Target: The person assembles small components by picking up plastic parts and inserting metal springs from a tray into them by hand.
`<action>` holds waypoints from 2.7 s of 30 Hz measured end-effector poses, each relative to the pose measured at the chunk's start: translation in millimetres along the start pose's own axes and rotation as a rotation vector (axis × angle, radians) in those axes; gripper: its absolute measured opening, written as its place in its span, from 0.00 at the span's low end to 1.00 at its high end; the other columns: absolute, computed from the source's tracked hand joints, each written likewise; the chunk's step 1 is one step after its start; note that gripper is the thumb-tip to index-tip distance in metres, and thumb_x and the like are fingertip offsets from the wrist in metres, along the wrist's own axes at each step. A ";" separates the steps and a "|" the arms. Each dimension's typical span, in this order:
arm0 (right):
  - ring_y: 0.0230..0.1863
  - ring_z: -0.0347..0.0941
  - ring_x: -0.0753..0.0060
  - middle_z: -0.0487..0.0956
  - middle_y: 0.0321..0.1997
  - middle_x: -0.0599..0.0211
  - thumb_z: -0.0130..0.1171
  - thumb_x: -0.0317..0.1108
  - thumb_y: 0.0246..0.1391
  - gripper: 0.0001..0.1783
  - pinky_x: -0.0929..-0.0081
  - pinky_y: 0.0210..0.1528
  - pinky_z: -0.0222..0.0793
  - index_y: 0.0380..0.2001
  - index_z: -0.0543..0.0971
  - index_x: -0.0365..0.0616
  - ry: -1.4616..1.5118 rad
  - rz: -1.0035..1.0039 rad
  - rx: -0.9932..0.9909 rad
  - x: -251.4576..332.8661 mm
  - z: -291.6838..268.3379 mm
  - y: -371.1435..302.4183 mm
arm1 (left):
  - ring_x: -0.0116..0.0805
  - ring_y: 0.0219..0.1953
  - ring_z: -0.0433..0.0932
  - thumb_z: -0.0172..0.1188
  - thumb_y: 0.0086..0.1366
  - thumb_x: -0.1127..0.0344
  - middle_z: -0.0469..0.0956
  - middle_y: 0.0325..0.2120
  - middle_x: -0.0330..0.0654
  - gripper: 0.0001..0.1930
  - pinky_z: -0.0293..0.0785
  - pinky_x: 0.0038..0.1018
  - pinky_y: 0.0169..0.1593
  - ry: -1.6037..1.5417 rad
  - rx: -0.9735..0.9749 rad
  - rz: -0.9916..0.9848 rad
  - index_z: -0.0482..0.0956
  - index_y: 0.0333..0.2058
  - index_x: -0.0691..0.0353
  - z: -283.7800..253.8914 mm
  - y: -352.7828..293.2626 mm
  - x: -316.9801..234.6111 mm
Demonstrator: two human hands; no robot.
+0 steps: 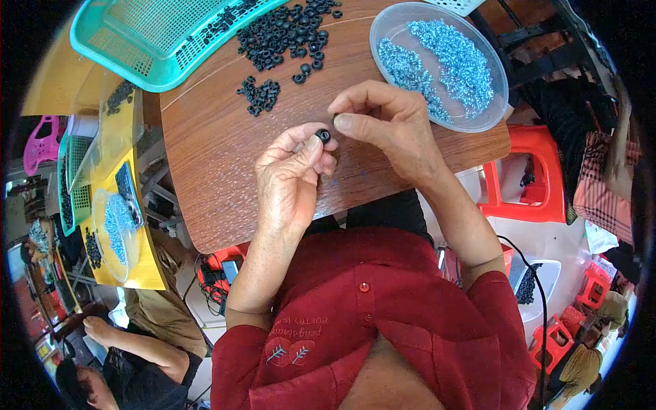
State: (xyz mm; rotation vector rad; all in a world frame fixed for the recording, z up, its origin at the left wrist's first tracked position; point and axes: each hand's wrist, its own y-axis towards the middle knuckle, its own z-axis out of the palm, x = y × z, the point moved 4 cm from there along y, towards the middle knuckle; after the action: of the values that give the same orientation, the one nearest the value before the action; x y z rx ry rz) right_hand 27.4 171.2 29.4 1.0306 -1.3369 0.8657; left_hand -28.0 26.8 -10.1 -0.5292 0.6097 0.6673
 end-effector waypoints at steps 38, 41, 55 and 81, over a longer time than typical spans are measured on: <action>0.30 0.70 0.60 0.75 0.24 0.64 0.58 0.28 0.42 0.03 0.66 0.34 0.66 0.24 0.77 0.43 -0.243 -0.280 -0.185 10.2 -9.4 -34.3 | 0.26 0.26 0.75 0.59 0.57 0.78 0.79 0.27 0.44 0.09 0.72 0.18 0.29 0.289 -0.061 0.128 0.76 0.38 0.71 33.1 -16.6 9.1; 0.30 0.70 0.60 0.75 0.24 0.64 0.58 0.28 0.43 0.03 0.67 0.34 0.66 0.25 0.78 0.44 -0.323 -0.316 -0.149 9.7 -12.5 -33.2 | 0.27 0.25 0.76 0.59 0.57 0.78 0.79 0.27 0.45 0.09 0.71 0.19 0.27 0.325 -0.060 0.123 0.76 0.37 0.71 32.6 -15.9 10.4; 0.32 0.68 0.59 0.73 0.27 0.64 0.61 0.25 0.37 0.13 0.66 0.34 0.65 0.32 0.78 0.43 -0.445 -0.504 -0.227 9.3 -12.8 -51.5 | 0.28 0.20 0.75 0.59 0.55 0.77 0.78 0.23 0.45 0.07 0.71 0.21 0.21 0.192 -0.050 -0.028 0.76 0.34 0.72 31.2 -8.6 13.7; 0.26 0.64 0.59 0.70 0.24 0.61 0.63 0.25 0.27 0.17 0.68 0.26 0.64 0.28 0.74 0.36 -0.575 -0.811 -0.243 4.3 -11.8 -41.6 | 0.33 0.23 0.76 0.57 0.61 0.70 0.79 0.24 0.48 0.09 0.72 0.24 0.31 0.288 0.057 0.018 0.78 0.30 0.73 40.0 -15.1 14.2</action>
State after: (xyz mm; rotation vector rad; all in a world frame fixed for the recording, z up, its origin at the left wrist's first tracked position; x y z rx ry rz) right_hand 70.7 168.0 30.4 1.5207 -1.2601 -0.2162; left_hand 5.2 47.4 12.4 -0.5715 0.9018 0.5929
